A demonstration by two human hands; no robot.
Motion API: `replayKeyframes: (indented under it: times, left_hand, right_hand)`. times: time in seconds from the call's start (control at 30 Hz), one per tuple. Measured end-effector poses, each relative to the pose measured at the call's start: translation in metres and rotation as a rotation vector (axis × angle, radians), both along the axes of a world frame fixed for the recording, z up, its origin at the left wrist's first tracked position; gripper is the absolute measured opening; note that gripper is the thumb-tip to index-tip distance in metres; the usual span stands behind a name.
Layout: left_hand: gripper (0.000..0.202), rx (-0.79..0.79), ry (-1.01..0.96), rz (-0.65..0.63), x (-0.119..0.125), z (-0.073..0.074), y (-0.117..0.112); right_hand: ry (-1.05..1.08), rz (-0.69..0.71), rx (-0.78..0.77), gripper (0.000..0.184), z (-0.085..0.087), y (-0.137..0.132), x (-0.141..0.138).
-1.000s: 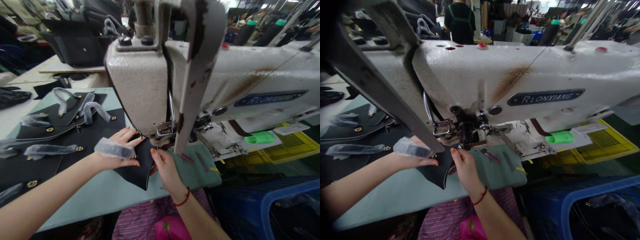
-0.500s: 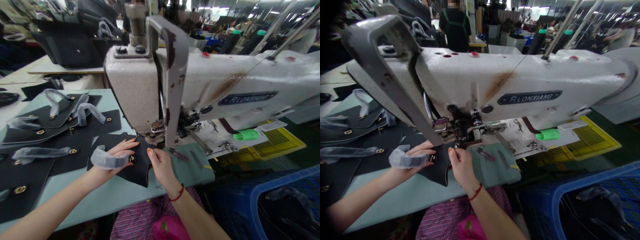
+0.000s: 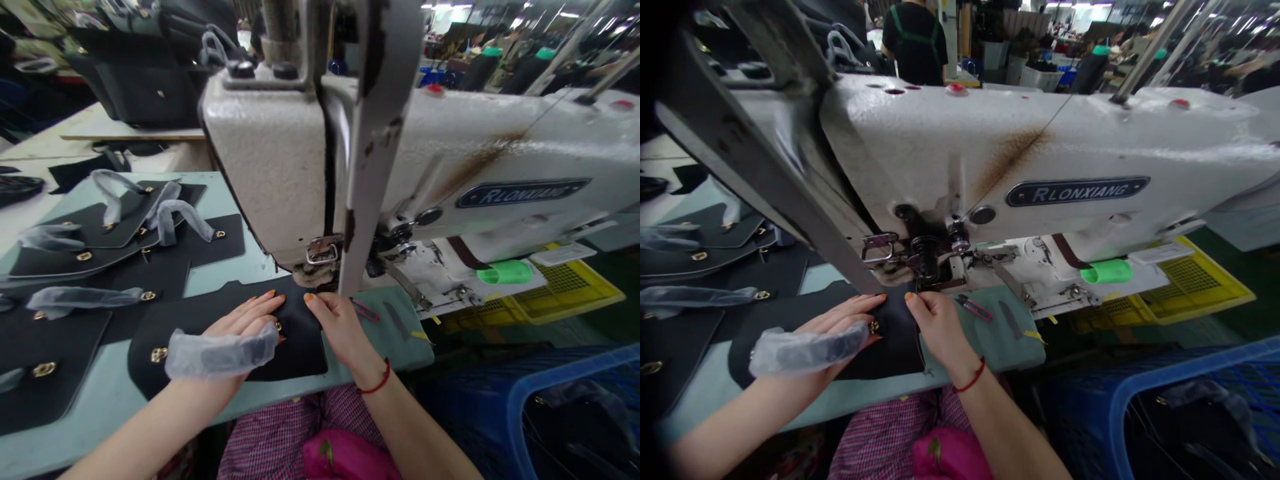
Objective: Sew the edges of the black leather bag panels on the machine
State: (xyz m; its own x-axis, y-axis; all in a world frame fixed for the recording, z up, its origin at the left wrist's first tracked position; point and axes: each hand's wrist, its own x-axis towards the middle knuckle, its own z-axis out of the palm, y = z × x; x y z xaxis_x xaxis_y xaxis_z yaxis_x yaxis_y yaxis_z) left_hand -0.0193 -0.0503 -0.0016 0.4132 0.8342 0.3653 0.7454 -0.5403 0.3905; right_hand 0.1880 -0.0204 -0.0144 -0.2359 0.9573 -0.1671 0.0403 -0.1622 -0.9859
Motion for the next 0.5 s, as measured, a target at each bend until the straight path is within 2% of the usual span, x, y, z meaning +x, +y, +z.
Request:
replayKeyframes:
  times: [0.23, 0.37, 0.5]
  left_hand:
    - [0.027, 0.03, 0.075, 0.049, 0.013, 0.0, -0.006]
    - [0.025, -0.004, 0.094, 0.047, 0.011, -0.007, -0.005]
    - [0.025, 0.114, 0.151, 0.028, 0.011, -0.012, -0.004]
  right_hand:
    - [-0.073, 0.025, 0.038, 0.04, 0.008, 0.008, 0.01]
    - [-0.213, 0.057, 0.159, 0.041, 0.016, -0.007, 0.018]
    - [-0.272, 0.019, 0.236, 0.042, 0.013, -0.026, 0.02]
